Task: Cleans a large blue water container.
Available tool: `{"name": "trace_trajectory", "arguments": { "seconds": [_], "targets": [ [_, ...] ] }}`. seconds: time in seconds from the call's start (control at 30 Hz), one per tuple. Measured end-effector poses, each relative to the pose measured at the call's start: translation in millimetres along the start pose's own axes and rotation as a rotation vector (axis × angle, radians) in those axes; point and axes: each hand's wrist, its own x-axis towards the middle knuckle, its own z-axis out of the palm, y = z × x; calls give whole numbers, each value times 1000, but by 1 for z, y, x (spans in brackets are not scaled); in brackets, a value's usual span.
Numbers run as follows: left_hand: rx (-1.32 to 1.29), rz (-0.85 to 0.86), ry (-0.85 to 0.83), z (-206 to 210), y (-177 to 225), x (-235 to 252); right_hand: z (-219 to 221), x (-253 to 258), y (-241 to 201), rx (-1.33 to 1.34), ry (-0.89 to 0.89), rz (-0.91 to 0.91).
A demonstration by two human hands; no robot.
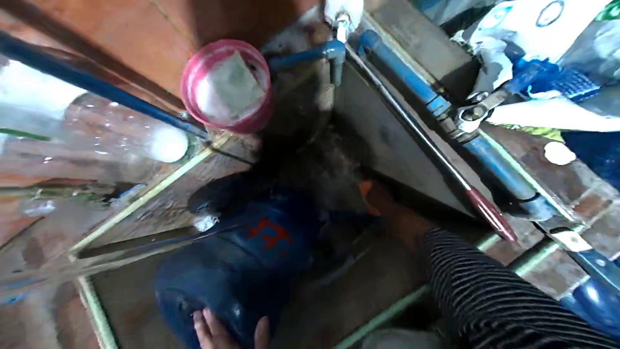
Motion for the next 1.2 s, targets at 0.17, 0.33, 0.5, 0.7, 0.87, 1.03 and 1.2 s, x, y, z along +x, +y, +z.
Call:
{"name": "trace_trajectory", "arguments": {
  "seconds": [0.17, 0.33, 0.5, 0.7, 0.87, 1.03, 1.2],
  "targets": [
    [10, -26, -8, -1, 24, -1, 29, -1, -19, 102, -123, -144],
    [74, 46, 10, 2, 50, 11, -91, -101, -84, -55, -109, -357],
    [55, 79, 50, 14, 59, 18, -217, -213, -28, 442, 374, -445],
    [36, 73, 74, 17, 52, 9, -283, -212, 57, 865, 543, -292],
    [27, 40, 45, 16, 46, 5, -282, -178, 36, 1029, 375, -266],
    [31, 32, 31, 14, 45, 1, -289, -176, 8, 804, 422, -219],
    [43, 53, 49, 13, 18, -11, -298, -180, 2, 644, 394, -212]
  ]
}}
